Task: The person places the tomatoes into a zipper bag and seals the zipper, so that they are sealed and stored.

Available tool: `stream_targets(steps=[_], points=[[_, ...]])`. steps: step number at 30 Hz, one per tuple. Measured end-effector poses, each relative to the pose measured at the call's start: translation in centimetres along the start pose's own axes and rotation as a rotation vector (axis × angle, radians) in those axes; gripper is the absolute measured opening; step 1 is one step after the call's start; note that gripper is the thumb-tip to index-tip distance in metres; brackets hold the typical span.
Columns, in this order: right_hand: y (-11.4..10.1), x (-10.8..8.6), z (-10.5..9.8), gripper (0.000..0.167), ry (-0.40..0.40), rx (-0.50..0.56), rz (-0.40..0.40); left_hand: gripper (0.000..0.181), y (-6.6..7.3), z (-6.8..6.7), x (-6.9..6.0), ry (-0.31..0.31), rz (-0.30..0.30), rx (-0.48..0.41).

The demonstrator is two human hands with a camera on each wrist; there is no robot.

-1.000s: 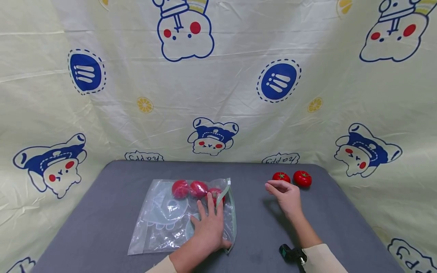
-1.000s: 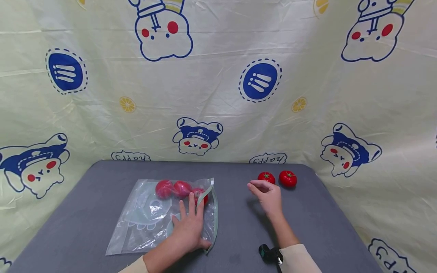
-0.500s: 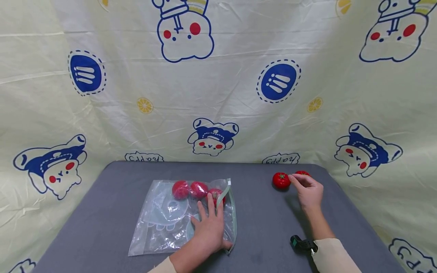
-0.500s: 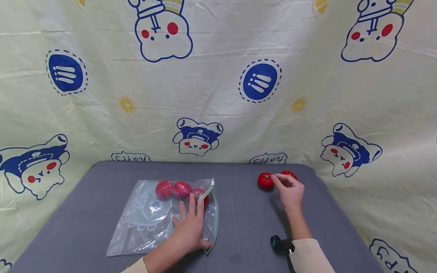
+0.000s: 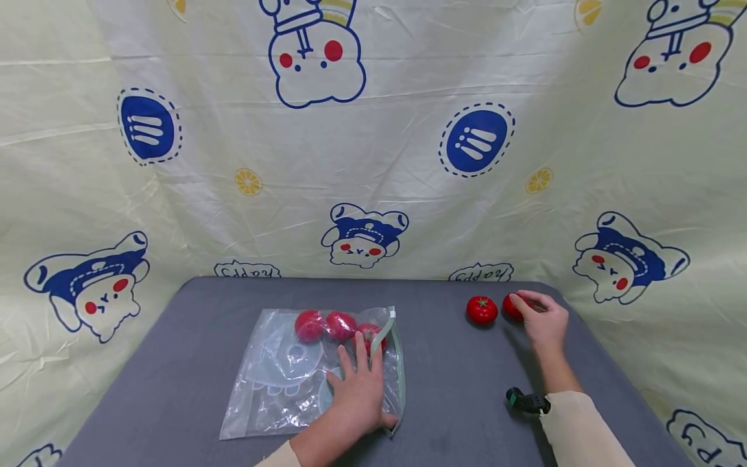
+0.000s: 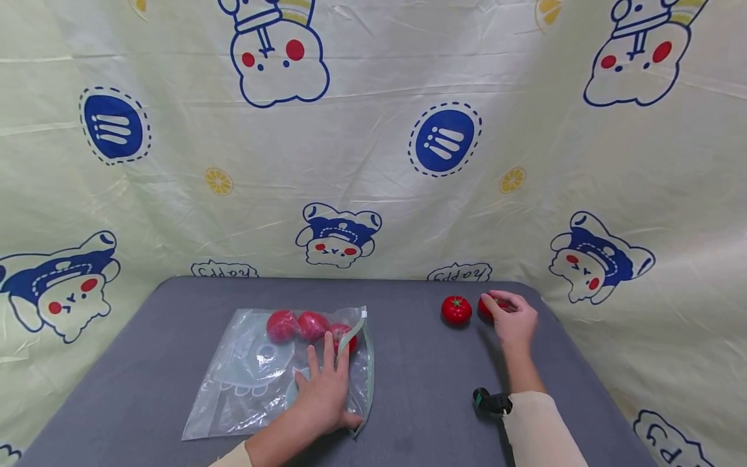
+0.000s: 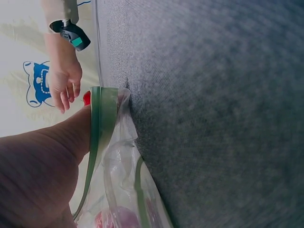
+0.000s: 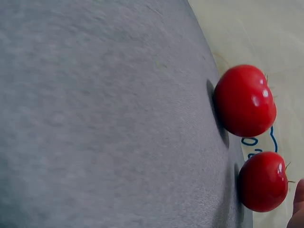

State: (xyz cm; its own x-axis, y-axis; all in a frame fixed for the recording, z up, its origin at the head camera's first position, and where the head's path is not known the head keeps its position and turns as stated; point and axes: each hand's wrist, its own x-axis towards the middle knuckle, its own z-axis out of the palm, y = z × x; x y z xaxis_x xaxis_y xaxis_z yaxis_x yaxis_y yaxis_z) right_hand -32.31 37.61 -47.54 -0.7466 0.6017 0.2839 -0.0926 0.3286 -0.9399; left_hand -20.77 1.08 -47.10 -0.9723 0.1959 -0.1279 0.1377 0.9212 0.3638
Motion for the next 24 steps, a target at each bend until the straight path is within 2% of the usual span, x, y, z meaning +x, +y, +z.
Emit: stream_targets(steps=[10, 24], points=[[0.7, 1.7, -0.4, 0.056, -0.111, -0.202, 0.159, 0.127, -0.1, 0.1, 0.1, 0.0, 0.001, -0.002], [1.8, 2.6, -0.7, 0.073, -0.225, -0.267, 0.258, 0.128, -0.3, 0.1, 0.1, 0.01, 0.01, 0.007]])
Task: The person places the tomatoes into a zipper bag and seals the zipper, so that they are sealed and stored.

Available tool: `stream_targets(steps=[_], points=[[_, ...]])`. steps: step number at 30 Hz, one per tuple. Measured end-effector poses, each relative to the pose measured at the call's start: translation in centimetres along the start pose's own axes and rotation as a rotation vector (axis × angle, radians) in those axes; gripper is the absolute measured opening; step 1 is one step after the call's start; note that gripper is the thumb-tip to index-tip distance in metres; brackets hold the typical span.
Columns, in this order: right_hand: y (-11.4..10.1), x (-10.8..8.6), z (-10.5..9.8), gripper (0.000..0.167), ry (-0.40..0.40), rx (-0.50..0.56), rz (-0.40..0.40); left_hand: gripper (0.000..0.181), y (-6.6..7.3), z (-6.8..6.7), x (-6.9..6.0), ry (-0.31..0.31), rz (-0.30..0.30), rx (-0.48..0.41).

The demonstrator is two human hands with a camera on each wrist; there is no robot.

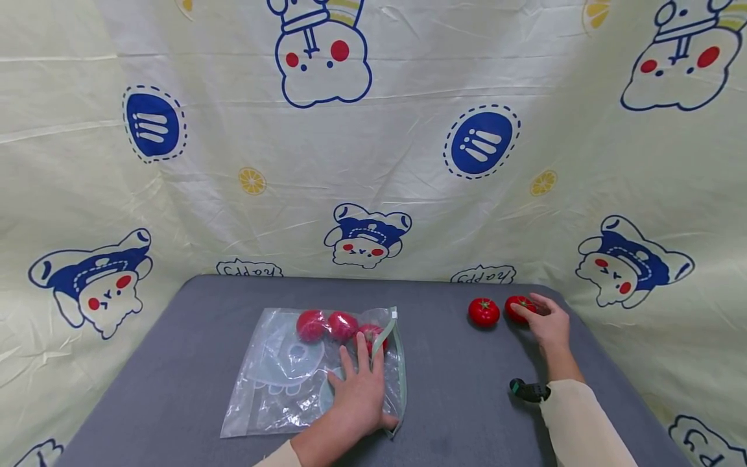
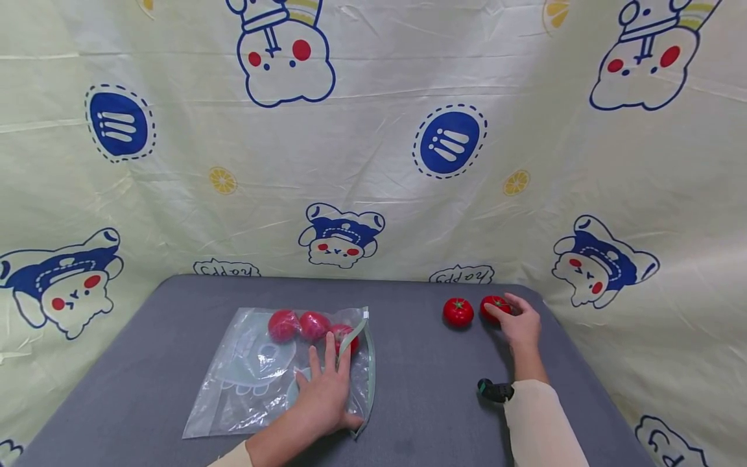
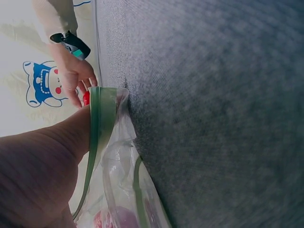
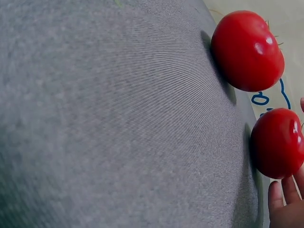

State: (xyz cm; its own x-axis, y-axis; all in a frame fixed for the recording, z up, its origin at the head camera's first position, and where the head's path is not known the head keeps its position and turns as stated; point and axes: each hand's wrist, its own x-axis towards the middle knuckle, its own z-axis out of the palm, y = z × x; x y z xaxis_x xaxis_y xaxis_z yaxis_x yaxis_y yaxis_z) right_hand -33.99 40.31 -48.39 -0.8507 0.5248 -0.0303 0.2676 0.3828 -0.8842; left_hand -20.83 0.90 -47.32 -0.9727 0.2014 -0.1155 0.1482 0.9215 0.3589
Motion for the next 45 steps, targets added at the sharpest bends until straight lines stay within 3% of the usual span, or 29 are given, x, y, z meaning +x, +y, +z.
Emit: stream_targets(steps=[16, 45], points=[[0.4, 0.2, -0.3, 0.087, -0.085, 0.015, 0.032, 0.13, 0.1, -0.1, -0.1, 0.019, 0.013, 0.015], [1.1, 0.2, 0.0, 0.087, -0.035, 0.001, 0.077, 0.126, 0.0, 0.0, 0.0, -0.005, 0.0, 0.004]])
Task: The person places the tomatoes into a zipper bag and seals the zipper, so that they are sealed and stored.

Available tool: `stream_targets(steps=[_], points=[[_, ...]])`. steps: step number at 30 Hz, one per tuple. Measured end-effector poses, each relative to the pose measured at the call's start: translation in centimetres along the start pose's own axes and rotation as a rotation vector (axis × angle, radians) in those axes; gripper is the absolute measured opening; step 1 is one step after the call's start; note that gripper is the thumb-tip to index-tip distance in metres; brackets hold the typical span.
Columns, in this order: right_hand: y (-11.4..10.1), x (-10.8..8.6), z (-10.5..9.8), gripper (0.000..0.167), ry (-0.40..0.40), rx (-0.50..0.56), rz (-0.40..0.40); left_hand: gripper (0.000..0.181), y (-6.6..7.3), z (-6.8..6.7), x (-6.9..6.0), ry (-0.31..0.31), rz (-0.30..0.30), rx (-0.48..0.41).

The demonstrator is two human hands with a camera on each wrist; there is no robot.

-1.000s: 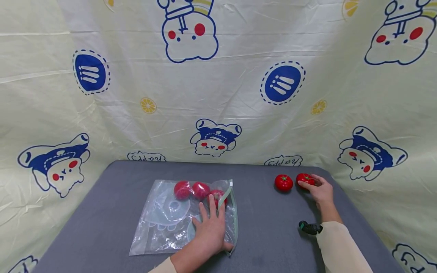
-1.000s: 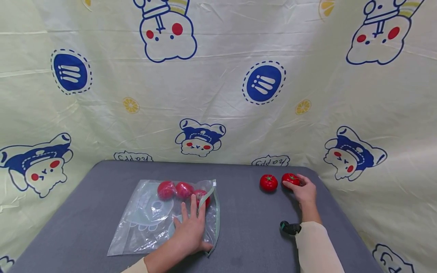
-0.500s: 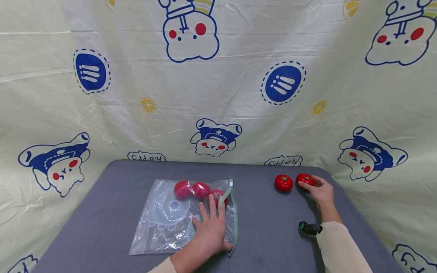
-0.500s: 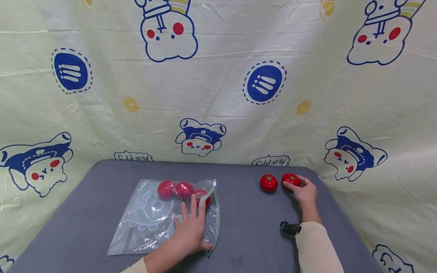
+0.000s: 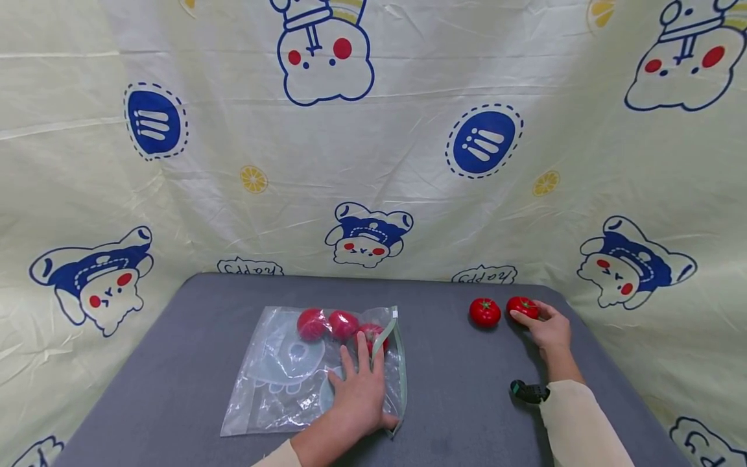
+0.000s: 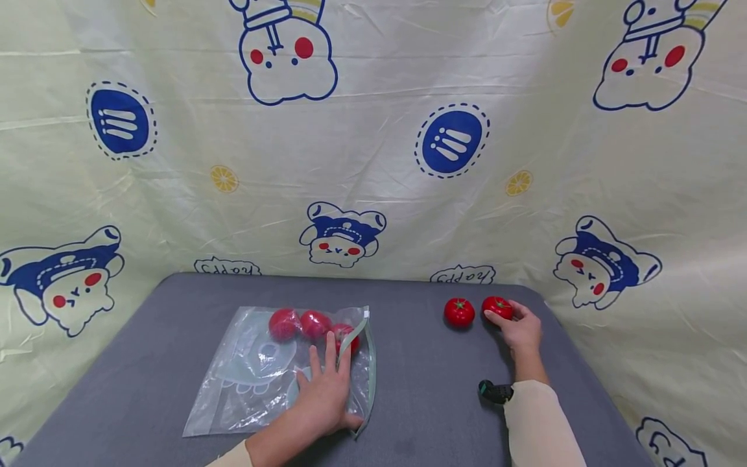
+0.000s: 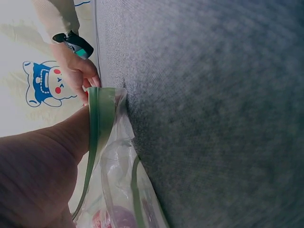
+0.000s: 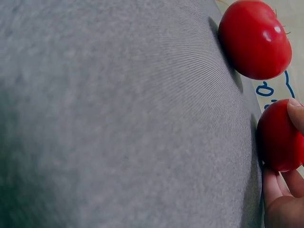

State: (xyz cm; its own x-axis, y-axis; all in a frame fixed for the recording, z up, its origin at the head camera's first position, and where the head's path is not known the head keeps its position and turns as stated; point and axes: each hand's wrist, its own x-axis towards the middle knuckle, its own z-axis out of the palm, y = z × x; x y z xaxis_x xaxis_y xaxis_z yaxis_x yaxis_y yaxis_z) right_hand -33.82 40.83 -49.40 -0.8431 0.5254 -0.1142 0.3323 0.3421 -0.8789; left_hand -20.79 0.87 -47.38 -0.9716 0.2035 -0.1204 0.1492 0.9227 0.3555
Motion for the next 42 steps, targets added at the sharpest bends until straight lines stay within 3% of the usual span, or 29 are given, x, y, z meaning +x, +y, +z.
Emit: stream_targets(steps=[23, 42], points=[[-0.2, -0.9, 0.6, 0.083, 0.053, 0.027, -0.015, 0.126, 0.1, -0.1, 0.1, -0.008, -0.019, -0.003], [0.3, -2.1, 0.1, 0.085, 0.021, -0.031, -0.058, 0.126, 0.2, -0.2, 0.2, -0.006, -0.019, -0.01]])
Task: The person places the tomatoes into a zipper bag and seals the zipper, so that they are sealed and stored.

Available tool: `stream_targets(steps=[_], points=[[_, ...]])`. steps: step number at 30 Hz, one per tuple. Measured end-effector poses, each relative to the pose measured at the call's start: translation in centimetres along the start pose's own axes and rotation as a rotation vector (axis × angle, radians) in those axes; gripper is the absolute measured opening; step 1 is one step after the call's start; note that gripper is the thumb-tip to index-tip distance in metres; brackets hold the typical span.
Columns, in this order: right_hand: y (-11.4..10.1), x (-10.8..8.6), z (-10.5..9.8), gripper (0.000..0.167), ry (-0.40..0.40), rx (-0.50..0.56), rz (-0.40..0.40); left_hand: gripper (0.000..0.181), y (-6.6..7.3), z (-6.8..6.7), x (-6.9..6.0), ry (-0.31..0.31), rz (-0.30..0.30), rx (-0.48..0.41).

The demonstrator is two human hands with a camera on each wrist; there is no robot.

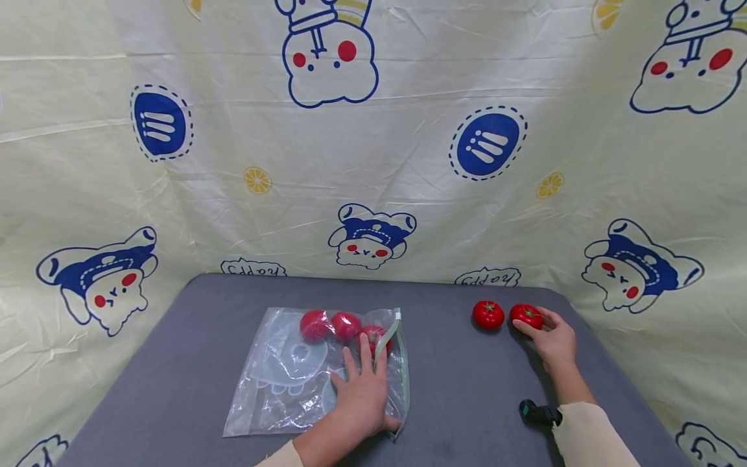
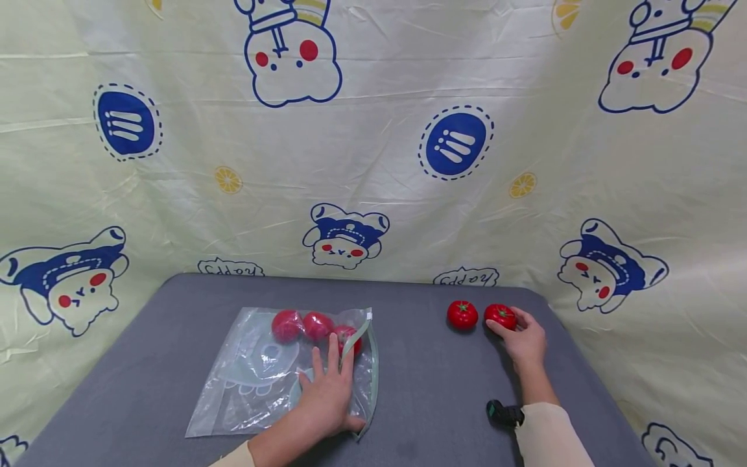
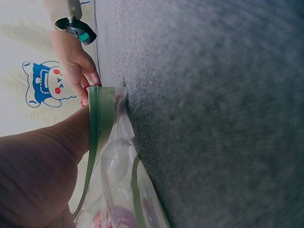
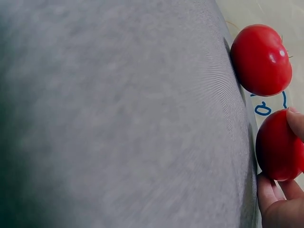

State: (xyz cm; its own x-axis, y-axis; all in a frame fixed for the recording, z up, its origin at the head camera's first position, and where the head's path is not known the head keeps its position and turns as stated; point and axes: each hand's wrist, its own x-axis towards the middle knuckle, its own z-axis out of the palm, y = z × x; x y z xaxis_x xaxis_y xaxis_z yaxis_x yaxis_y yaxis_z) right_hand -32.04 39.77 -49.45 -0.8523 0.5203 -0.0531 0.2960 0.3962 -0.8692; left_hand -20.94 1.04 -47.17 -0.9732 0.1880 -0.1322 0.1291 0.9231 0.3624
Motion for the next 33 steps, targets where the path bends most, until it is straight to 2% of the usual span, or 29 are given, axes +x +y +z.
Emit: stream_targets(steps=[12, 23, 33], points=[[0.3, -0.6, -0.7, 0.089, -0.05, -0.008, -0.011, 0.126, -0.2, -0.1, 0.2, -0.017, 0.006, 0.003], [0.0, -2.2, -0.2, 0.084, -0.027, 0.001, -0.034, 0.128, -0.1, 0.0, 0.1, -0.016, 0.001, 0.01], [-0.6, -3.5, -0.2, 0.084, -0.064, 0.092, -0.017, 0.127, 0.0, 0.0, 0.1, -0.011, -0.003, 0.018]])
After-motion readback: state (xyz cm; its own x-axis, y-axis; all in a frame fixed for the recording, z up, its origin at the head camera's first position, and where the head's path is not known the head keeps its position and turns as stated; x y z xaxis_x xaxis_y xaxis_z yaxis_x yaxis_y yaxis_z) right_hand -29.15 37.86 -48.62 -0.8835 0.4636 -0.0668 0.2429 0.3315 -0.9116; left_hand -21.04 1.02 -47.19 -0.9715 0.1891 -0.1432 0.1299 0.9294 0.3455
